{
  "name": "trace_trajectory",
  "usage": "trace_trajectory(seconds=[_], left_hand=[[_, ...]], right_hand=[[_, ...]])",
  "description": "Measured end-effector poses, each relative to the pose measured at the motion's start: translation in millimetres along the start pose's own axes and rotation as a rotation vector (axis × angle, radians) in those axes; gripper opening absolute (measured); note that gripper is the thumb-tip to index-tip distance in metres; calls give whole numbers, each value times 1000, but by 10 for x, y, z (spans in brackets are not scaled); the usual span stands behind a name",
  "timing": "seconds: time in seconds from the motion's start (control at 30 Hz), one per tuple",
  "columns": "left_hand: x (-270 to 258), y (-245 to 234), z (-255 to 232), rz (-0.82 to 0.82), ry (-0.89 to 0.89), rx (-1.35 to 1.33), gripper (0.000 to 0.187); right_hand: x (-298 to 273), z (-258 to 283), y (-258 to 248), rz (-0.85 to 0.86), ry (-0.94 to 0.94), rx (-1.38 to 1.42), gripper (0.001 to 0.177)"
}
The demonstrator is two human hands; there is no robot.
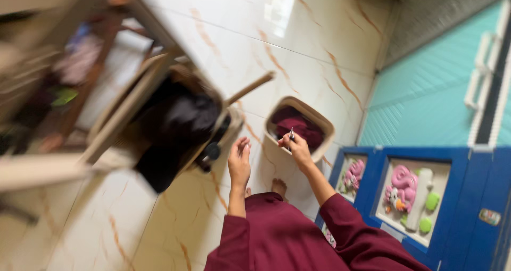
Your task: The person removes three fabric bins from a beige rolling storage cart and places them on the floor. They then use a screwdriver to loosen and remove the top tray from the cart frame, placing it on the floor as well. The person continues to adjust the remaining frame components.
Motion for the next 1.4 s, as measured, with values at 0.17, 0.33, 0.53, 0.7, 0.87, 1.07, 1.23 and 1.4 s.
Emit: trace_trajectory(seconds=[0.17,0.33,0.53,0.7,0.87,1.07,1.23,1.4], left_hand=[[-273,-1399,-542,-259,135,-73,30],[-543,-2611,-184,-532,108,4,27],[-447,-3623,696,-752,-112,311,38],[48,-3810,1141,-576,-346,404,59],[448,-3837,1229,-499,-451,364,66],[582,-3858,1242,-371,-410,580,68],[572,-3896,1293,-337,-384,677,54],[541,-3997,1153,-422,-212,805,38]], right_hand=[[-46,657,1408,210,-21,-163,20],[141,604,2234,260,61,-260,27],[820,652,2992,282,-221,-769,27],[1362,792,3380,161,-647,-921,43],[1930,644,3430,89,-626,-923,49],[2119,472,3411,50,-647,-939,49],[2148,302,3413,52,-650,-933,48],[2102,353,3489,152,-671,-882,46]])
Point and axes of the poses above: each hand's wrist, its own x-axis towards the middle knuckle, its own y-axis out of the palm, z = x × y, the point moved 10 cm from there along x, towards the middle knuckle, and after that the axes turned 13 degrees about x, right-handed, at the moved point
